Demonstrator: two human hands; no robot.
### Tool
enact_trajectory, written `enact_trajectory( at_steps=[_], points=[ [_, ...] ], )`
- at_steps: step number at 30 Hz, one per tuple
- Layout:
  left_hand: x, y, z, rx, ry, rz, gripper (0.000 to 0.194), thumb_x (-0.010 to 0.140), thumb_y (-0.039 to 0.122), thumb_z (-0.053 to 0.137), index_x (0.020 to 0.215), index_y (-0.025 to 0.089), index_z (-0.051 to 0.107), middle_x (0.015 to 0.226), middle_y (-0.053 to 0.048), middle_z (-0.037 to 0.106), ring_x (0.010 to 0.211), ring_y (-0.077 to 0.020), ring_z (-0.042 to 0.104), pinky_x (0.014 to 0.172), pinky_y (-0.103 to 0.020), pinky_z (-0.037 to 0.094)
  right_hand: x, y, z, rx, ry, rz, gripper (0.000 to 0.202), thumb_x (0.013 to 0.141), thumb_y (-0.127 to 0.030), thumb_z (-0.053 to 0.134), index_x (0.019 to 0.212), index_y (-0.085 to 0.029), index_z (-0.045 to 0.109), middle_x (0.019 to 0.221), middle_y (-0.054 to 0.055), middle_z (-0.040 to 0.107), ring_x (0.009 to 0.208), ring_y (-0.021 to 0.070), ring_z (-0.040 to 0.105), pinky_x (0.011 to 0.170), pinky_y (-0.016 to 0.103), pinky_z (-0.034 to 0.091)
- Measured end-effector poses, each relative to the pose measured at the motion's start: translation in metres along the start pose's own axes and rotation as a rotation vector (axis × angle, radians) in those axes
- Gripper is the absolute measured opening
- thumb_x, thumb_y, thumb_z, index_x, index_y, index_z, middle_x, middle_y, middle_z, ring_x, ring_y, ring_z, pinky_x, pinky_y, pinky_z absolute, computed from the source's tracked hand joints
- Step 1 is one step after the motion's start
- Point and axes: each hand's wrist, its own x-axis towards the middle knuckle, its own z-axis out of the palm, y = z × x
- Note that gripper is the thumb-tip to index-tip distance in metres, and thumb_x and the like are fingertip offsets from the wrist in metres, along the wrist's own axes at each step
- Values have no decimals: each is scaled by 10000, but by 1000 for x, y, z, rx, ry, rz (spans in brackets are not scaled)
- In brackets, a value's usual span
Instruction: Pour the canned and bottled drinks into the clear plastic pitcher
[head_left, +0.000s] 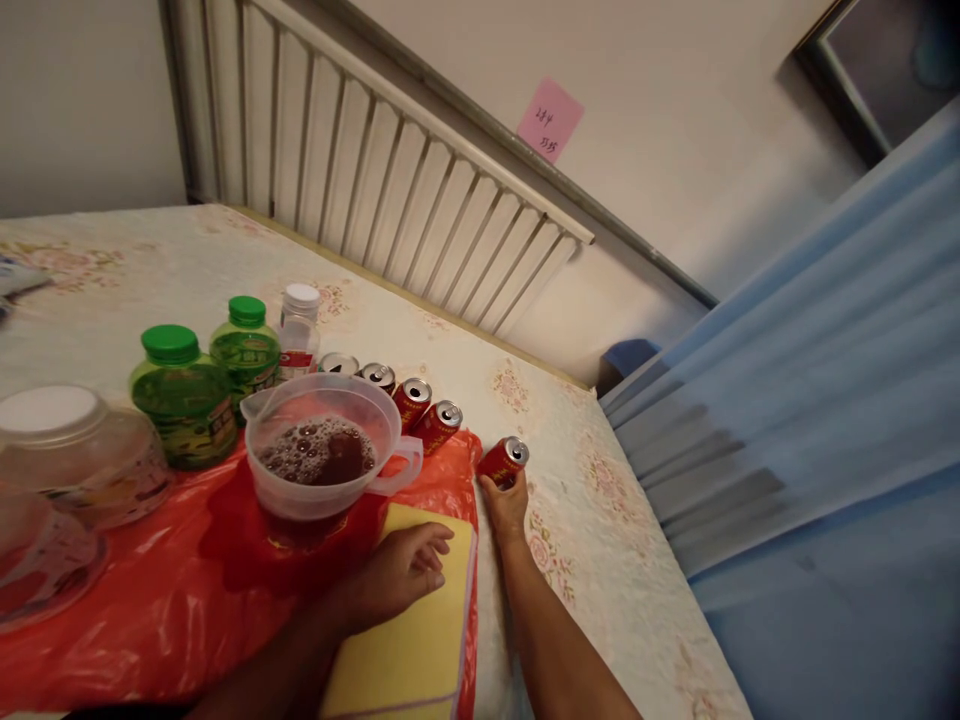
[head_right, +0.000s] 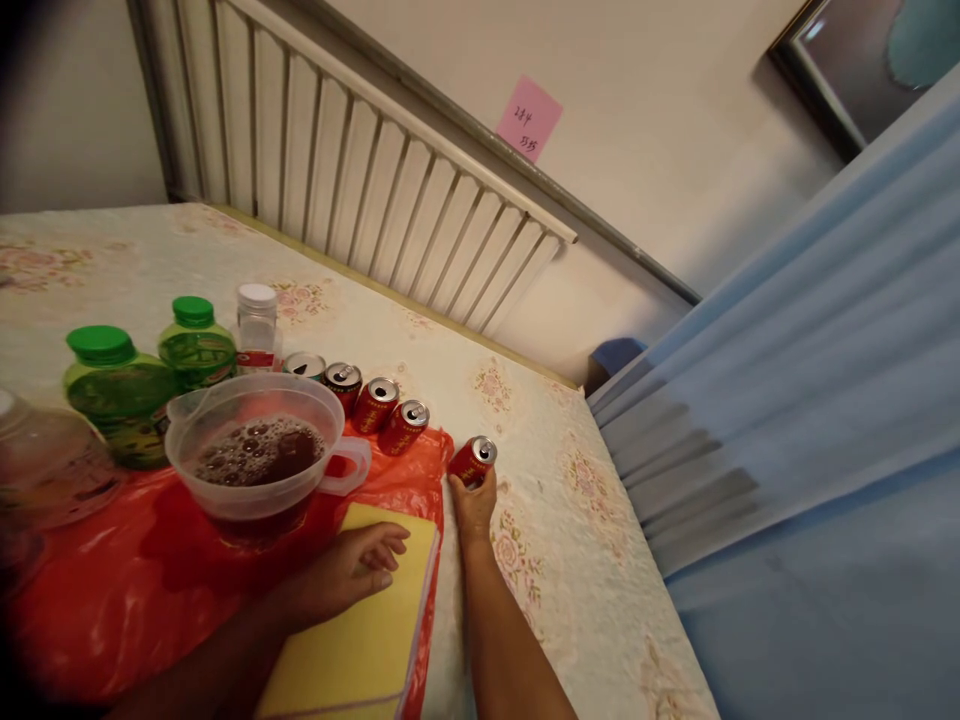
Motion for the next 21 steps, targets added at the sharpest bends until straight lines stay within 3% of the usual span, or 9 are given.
enact_trajectory(
  at_steps=[4,8,11,17,21],
  points=[
    [-1,-1,0,-11,7,6,490,720,262,594,1197,156,567,1072,-95,658,897,-192,623,868,-346,516,1,1,0,-14,-38,8,367,896,-350,635,1199,-149,580,1175,82,621,994,224,628,836,396,542],
    [0,-3,1,-14,14,-8,477,718,264,607,1186,179,579,1060,-77,662,890,-184,618,861,-337,519,2,2,0,-23,-37,-3,556,628,-330,797,1110,-126,609,945,50,702,872,235,638,775,331,518],
    [-1,-4,1,-15,11,-9,473,719,271,612,1182,182,583,1056,-73,664,889,-182,619,862,-335,519,3,3,0,-26,-34,-15,609,567,-324,780,1116,-129,602,938,44,705,828,222,637,767,327,505],
    [-2,0,0,-12,5,-10,490,721,288,604,1193,158,573,1075,-98,663,903,-199,629,869,-347,519,2,1,0,-17,-44,-21,650,609,-302,783,1201,-128,579,996,59,715,913,255,643,794,339,512],
    [-3,0,0,-11,7,-3,478,726,293,605,1188,172,575,1075,-95,665,907,-203,630,873,-352,517,1,-4,0,-18,-53,-20,411,846,-338,681,1198,-150,584,1139,77,651,980,235,633,821,376,538]
  ],
)
